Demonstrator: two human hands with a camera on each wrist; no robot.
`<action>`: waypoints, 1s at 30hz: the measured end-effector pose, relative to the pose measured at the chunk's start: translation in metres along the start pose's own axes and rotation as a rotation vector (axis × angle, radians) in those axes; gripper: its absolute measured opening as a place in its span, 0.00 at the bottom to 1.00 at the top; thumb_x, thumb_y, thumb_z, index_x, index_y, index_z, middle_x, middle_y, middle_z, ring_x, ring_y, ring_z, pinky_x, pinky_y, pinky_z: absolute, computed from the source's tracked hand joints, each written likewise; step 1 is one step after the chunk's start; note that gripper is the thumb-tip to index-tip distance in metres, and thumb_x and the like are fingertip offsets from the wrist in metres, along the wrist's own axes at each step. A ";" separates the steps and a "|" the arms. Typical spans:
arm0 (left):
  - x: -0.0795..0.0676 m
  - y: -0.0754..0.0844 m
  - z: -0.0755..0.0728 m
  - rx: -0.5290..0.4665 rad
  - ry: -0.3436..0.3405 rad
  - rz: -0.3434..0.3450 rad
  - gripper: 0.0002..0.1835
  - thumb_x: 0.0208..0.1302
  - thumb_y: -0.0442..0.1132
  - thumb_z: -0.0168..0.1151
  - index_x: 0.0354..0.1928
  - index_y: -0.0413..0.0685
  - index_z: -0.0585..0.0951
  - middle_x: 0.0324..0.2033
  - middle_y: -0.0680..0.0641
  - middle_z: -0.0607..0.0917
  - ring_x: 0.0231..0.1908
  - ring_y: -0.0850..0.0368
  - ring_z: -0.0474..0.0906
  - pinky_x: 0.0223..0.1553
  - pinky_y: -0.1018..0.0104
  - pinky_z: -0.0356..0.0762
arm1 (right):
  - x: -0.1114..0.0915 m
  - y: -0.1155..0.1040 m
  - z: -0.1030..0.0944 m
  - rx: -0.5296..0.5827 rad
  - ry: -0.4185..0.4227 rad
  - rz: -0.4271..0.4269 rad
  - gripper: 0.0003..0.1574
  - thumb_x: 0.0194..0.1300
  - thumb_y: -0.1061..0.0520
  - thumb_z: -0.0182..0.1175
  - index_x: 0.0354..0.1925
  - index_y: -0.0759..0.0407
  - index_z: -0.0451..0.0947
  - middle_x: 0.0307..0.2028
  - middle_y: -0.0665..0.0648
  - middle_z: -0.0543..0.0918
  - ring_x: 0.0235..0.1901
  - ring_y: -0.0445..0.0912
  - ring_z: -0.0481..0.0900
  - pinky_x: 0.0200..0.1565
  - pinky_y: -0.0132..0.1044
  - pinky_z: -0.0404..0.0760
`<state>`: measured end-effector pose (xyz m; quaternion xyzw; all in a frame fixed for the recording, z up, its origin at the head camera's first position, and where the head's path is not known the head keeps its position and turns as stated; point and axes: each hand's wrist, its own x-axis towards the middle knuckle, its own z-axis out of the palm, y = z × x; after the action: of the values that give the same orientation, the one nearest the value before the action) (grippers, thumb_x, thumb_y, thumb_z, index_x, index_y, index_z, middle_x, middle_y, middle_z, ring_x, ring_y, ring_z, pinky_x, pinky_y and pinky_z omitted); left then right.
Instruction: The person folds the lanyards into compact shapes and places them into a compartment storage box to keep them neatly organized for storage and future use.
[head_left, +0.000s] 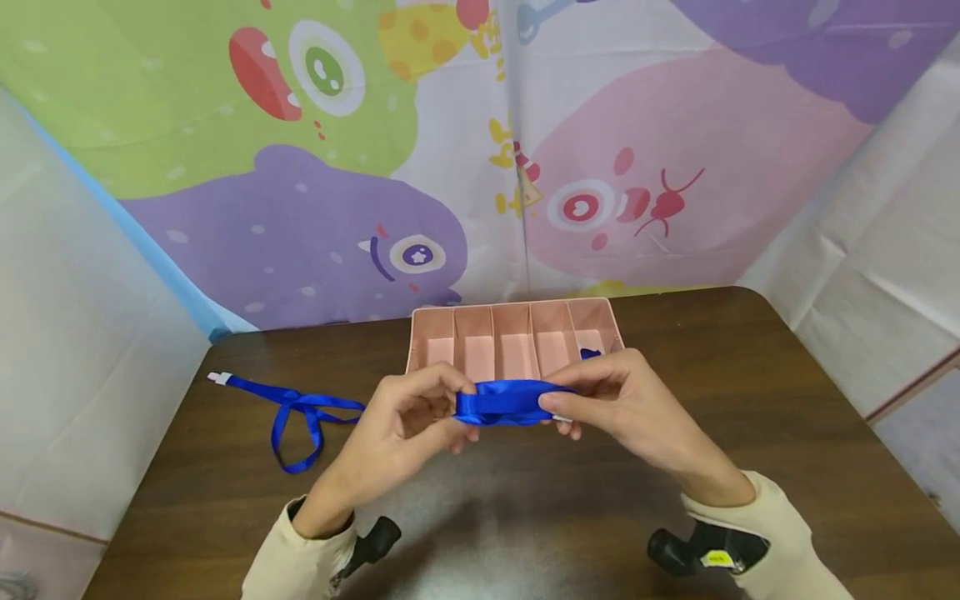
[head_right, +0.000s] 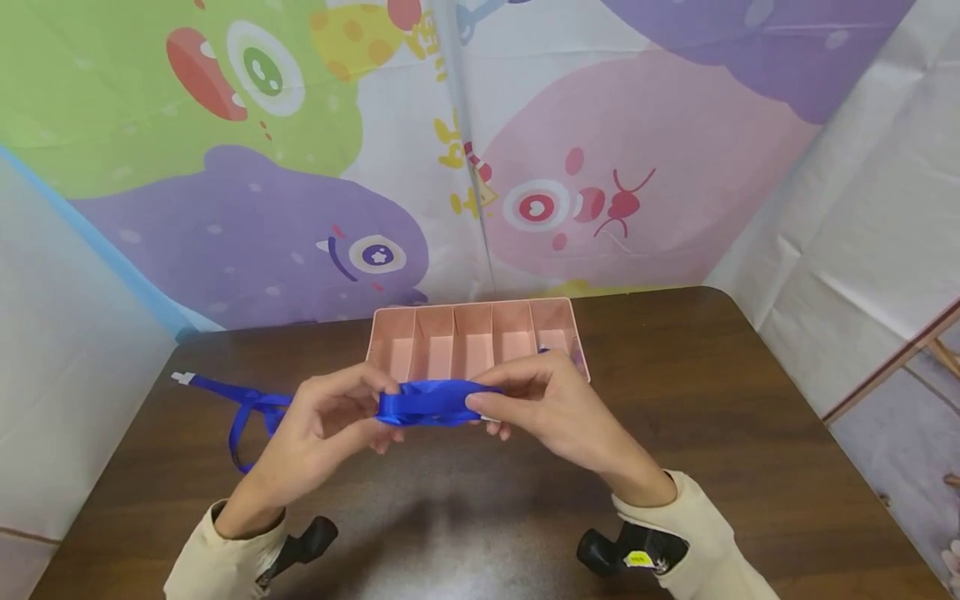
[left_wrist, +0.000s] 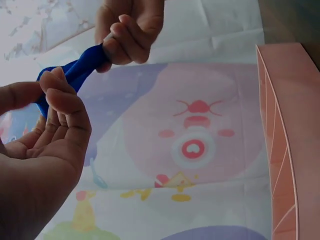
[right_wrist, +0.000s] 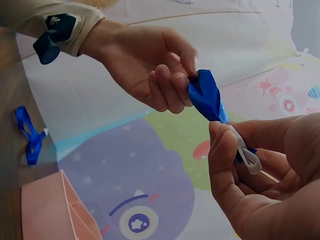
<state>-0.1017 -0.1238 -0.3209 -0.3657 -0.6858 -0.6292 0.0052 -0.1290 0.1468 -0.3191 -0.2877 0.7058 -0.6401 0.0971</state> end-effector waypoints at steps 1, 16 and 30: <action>0.000 0.000 0.001 0.022 -0.002 0.002 0.09 0.65 0.23 0.60 0.43 0.42 0.77 0.29 0.44 0.82 0.27 0.53 0.79 0.28 0.62 0.81 | 0.000 0.000 0.000 -0.008 0.006 0.002 0.09 0.64 0.65 0.66 0.43 0.67 0.86 0.24 0.61 0.82 0.22 0.49 0.80 0.28 0.42 0.85; 0.006 -0.009 0.021 0.263 0.228 0.232 0.09 0.60 0.23 0.66 0.38 0.43 0.80 0.27 0.48 0.87 0.26 0.61 0.85 0.30 0.65 0.84 | -0.001 -0.001 -0.004 -0.042 -0.014 -0.004 0.08 0.65 0.64 0.66 0.43 0.66 0.86 0.24 0.60 0.83 0.22 0.48 0.80 0.28 0.42 0.85; 0.007 -0.013 0.029 0.241 0.428 0.200 0.20 0.60 0.21 0.65 0.55 0.36 0.82 0.27 0.42 0.89 0.24 0.55 0.87 0.23 0.67 0.82 | 0.001 0.006 0.005 -0.058 0.060 -0.035 0.05 0.63 0.66 0.67 0.39 0.66 0.86 0.23 0.60 0.83 0.21 0.50 0.81 0.27 0.42 0.85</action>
<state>-0.1007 -0.0948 -0.3352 -0.2870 -0.6993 -0.6025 0.2560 -0.1291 0.1421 -0.3254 -0.2836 0.7216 -0.6291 0.0564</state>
